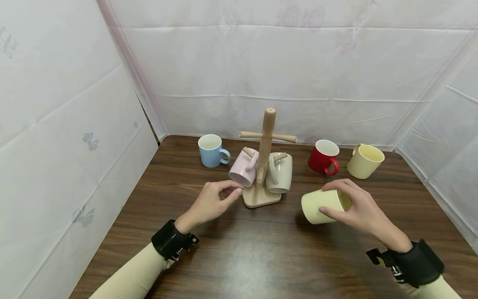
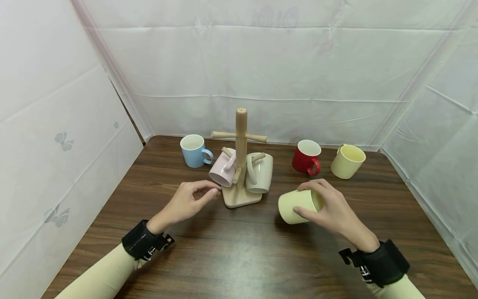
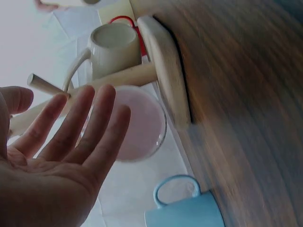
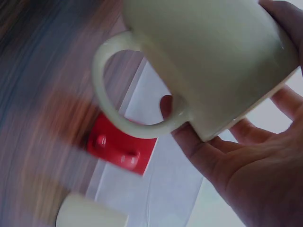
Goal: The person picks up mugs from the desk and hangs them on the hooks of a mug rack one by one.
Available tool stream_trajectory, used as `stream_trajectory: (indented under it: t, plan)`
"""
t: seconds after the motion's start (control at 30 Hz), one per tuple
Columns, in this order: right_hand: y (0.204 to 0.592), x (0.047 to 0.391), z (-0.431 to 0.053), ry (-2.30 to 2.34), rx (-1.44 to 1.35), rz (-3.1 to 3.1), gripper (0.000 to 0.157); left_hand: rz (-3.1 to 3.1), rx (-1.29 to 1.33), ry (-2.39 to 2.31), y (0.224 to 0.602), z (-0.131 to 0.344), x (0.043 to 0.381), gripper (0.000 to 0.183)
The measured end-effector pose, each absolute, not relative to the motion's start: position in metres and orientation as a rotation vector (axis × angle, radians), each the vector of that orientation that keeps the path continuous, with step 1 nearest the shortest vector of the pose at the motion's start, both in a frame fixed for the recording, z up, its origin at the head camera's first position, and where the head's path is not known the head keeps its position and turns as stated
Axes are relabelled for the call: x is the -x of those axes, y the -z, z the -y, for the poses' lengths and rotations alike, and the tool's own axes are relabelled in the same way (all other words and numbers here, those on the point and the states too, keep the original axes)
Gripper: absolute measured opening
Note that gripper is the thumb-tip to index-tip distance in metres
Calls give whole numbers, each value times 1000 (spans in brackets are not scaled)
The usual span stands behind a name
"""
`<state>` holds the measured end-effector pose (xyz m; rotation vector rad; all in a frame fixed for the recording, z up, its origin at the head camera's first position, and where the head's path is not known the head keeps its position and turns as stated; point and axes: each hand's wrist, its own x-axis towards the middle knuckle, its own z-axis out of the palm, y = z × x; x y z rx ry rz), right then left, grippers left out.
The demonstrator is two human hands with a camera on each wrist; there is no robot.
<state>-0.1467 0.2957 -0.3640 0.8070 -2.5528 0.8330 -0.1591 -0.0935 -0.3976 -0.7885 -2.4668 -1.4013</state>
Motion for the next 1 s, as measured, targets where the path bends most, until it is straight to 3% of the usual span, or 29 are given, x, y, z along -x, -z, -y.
stream_trajectory:
  t: [0.37, 0.67, 1.0]
  plan:
    - [373, 150, -249, -1041, -966, 2395, 49, 2575, 819, 1960, 384, 75, 145, 21]
    - [359, 133, -204, -1133, -1069, 2223, 49, 2560, 702, 2541, 400, 64, 145, 54]
    - [351, 124, -171, -1178, -1162, 2081, 50, 2460, 573, 2774, 405, 60, 141, 57]
